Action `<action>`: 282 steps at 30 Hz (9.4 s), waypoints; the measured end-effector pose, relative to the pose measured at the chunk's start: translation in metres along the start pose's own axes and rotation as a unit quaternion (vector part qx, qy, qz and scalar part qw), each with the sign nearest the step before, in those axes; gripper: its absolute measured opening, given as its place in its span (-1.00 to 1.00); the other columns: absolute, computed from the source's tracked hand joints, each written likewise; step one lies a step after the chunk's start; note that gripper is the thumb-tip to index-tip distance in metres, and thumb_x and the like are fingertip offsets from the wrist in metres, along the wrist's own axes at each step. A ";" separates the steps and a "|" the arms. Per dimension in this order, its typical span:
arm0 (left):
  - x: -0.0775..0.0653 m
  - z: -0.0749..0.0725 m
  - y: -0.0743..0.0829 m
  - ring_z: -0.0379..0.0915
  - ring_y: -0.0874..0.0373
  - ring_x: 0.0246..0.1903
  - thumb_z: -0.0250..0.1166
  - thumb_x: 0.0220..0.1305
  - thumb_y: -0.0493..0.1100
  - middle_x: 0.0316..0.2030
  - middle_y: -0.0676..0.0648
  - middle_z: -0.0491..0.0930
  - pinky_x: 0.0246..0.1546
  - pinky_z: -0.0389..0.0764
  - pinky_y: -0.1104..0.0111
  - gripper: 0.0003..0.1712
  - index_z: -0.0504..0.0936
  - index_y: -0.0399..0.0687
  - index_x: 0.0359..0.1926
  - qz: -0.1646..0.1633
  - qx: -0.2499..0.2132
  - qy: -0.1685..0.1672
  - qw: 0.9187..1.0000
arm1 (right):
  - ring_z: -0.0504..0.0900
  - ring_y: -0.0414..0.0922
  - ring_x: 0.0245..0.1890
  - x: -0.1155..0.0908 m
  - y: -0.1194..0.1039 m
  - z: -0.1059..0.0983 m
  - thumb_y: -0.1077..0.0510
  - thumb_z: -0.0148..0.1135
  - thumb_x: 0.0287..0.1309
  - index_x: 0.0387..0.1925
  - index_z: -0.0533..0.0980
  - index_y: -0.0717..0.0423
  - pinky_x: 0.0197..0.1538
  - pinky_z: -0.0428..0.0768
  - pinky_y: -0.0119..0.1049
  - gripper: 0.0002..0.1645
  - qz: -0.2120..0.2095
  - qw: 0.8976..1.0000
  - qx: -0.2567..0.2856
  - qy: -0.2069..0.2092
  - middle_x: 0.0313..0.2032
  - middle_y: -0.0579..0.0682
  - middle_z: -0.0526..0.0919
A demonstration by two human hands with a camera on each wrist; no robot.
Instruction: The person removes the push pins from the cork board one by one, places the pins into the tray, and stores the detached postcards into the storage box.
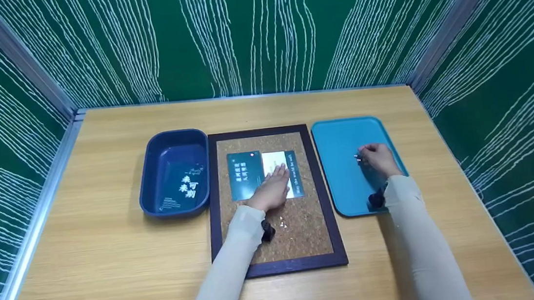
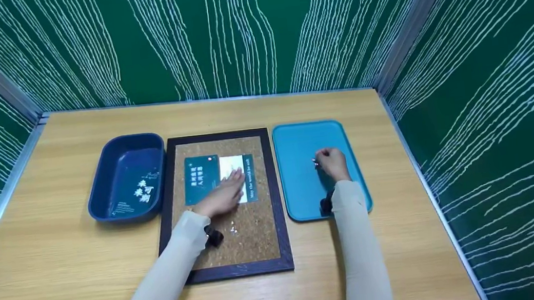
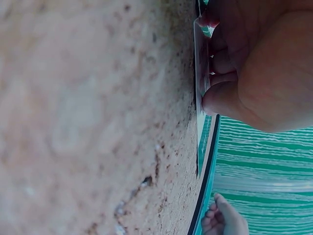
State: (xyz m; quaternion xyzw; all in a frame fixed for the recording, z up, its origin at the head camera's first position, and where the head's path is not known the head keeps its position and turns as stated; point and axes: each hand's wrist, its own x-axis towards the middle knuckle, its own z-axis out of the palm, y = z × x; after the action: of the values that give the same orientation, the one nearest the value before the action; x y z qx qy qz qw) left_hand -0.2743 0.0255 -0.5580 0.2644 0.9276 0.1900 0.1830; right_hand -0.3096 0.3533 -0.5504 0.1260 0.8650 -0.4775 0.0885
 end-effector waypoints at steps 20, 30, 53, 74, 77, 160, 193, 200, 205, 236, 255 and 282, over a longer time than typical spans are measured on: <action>0.001 0.000 0.001 -0.33 0.03 0.52 -0.17 0.52 -0.11 0.52 -0.16 -0.19 0.51 -0.13 0.19 -0.38 -0.01 -0.22 0.49 -0.001 -0.003 0.005 1.000 | 0.63 -0.23 -0.23 0.008 -0.032 0.023 0.05 -0.08 0.43 0.21 0.41 0.34 0.02 0.65 -0.30 -0.49 0.007 0.997 0.082 -0.004 0.00 0.27 0.56; 0.003 0.003 0.000 -0.35 0.07 0.52 -0.19 0.52 -0.10 0.53 -0.12 -0.21 0.51 -0.15 0.20 -0.38 -0.02 -0.20 0.49 -0.010 0.010 -0.002 1.000 | 0.63 -0.18 -0.10 0.010 -0.053 0.041 0.10 -0.06 0.42 0.27 0.33 0.32 0.09 0.61 -0.32 -0.48 0.028 0.985 0.165 -0.052 0.08 0.23 0.53; 0.003 0.002 0.000 -0.35 0.06 0.52 -0.17 0.52 -0.10 0.53 -0.12 -0.21 0.51 -0.13 0.19 -0.38 -0.03 -0.19 0.49 -0.007 0.003 0.000 1.000 | 0.70 -0.11 -0.09 0.011 -0.075 0.081 0.09 -0.08 0.44 0.29 0.29 0.33 0.02 0.64 -0.33 -0.47 0.057 0.968 0.203 -0.136 0.14 0.30 0.52; 0.004 0.002 0.001 -0.34 0.04 0.52 -0.16 0.52 -0.11 0.52 -0.14 -0.20 0.51 -0.13 0.18 -0.37 -0.02 -0.21 0.49 -0.009 0.004 -0.002 1.000 | 0.73 -0.11 -0.20 0.009 -0.081 0.103 0.10 -0.02 0.41 0.13 0.42 0.35 -0.02 0.67 -0.29 -0.56 0.078 0.962 0.205 -0.162 -0.12 0.16 0.66; 0.004 0.002 0.000 -0.35 0.04 0.52 -0.17 0.52 -0.09 0.53 -0.13 -0.21 0.51 -0.15 0.18 -0.37 -0.03 -0.19 0.49 -0.009 0.003 -0.003 1.000 | 0.73 -0.11 -0.19 0.009 -0.081 0.104 0.11 -0.01 0.40 0.12 0.43 0.35 -0.02 0.67 -0.30 -0.57 0.078 0.962 0.205 -0.163 -0.12 0.15 0.66; 0.004 0.002 0.000 -0.36 0.05 0.52 -0.17 0.52 -0.09 0.53 -0.12 -0.22 0.51 -0.18 0.19 -0.37 -0.05 -0.17 0.50 -0.011 0.005 -0.009 1.000 | 0.66 -0.21 -0.40 -0.010 -0.076 0.129 0.39 0.24 0.15 -0.06 0.52 0.41 -0.20 0.71 -0.31 -0.71 -0.003 0.988 0.114 -0.104 -0.28 0.06 0.63; 0.003 0.000 0.001 -0.34 0.03 0.52 -0.16 0.52 -0.09 0.53 -0.13 -0.21 0.51 -0.15 0.19 -0.37 -0.02 -0.18 0.49 -0.003 0.007 -0.004 1.000 | 0.62 -0.16 -0.31 -0.012 -0.070 0.136 0.34 0.25 0.14 -0.13 0.59 0.28 -0.22 0.65 -0.39 -0.77 -0.020 0.997 0.048 -0.049 -0.20 0.12 0.67; 0.000 -0.002 0.002 -0.32 -0.06 0.51 -0.15 0.51 -0.09 0.52 -0.20 -0.18 0.50 -0.12 0.12 -0.40 0.06 -0.19 0.47 0.005 -0.002 0.007 1.000 | 0.59 -0.16 -0.30 -0.012 -0.069 0.140 0.34 0.25 0.14 -0.17 0.60 0.26 -0.24 0.62 -0.42 -0.81 -0.019 0.998 0.045 -0.041 -0.23 0.07 0.65; -0.001 -0.008 0.003 -0.30 -0.11 0.51 -0.15 0.52 -0.04 0.52 -0.20 -0.15 0.50 -0.11 0.06 -0.39 0.08 -0.16 0.47 0.007 -0.019 0.023 1.000 | 0.59 -0.18 -0.31 -0.013 -0.067 0.141 0.35 0.21 0.14 -0.15 0.59 0.31 -0.27 0.57 -0.46 -0.79 -0.037 0.998 0.039 -0.037 -0.22 0.12 0.67; -0.046 -0.080 -0.056 -0.30 -0.08 0.51 -0.20 0.53 0.02 0.53 -0.11 -0.21 0.49 -0.17 0.02 -0.34 -0.09 -0.07 0.51 0.007 -0.160 0.144 0.977 | 0.65 -0.21 -0.34 -0.014 -0.069 0.137 0.35 0.21 0.15 -0.10 0.57 0.32 -0.18 0.68 -0.34 -0.75 -0.014 0.995 0.083 -0.056 -0.15 0.16 0.67; -0.081 -0.096 -0.104 -0.28 -0.13 0.51 -0.20 0.54 0.05 0.52 -0.16 -0.12 0.48 -0.14 -0.01 -0.35 -0.05 -0.06 0.51 -0.048 -0.204 0.193 0.959 | 0.65 -0.24 -0.41 -0.013 -0.070 0.138 0.35 0.24 0.14 -0.09 0.58 0.34 -0.22 0.68 -0.38 -0.73 -0.001 0.995 0.091 -0.049 -0.23 0.09 0.67; -0.137 -0.112 -0.167 -0.29 -0.15 0.50 -0.19 0.54 0.03 0.51 -0.21 -0.14 0.49 -0.18 0.00 -0.33 -0.06 -0.15 0.51 -0.105 -0.239 0.246 0.934 | 0.63 -0.22 -0.40 -0.013 -0.065 0.139 0.37 0.23 0.12 -0.16 0.58 0.32 -0.25 0.67 -0.40 -0.79 -0.011 0.994 0.097 -0.041 -0.30 0.03 0.64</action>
State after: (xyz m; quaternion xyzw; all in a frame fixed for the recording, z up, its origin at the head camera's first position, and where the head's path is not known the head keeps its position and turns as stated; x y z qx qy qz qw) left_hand -0.2857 -0.2113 -0.5037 0.0596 0.8934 0.4445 0.0259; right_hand -0.3122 0.2003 -0.5674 0.1053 0.8119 -0.5644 0.1060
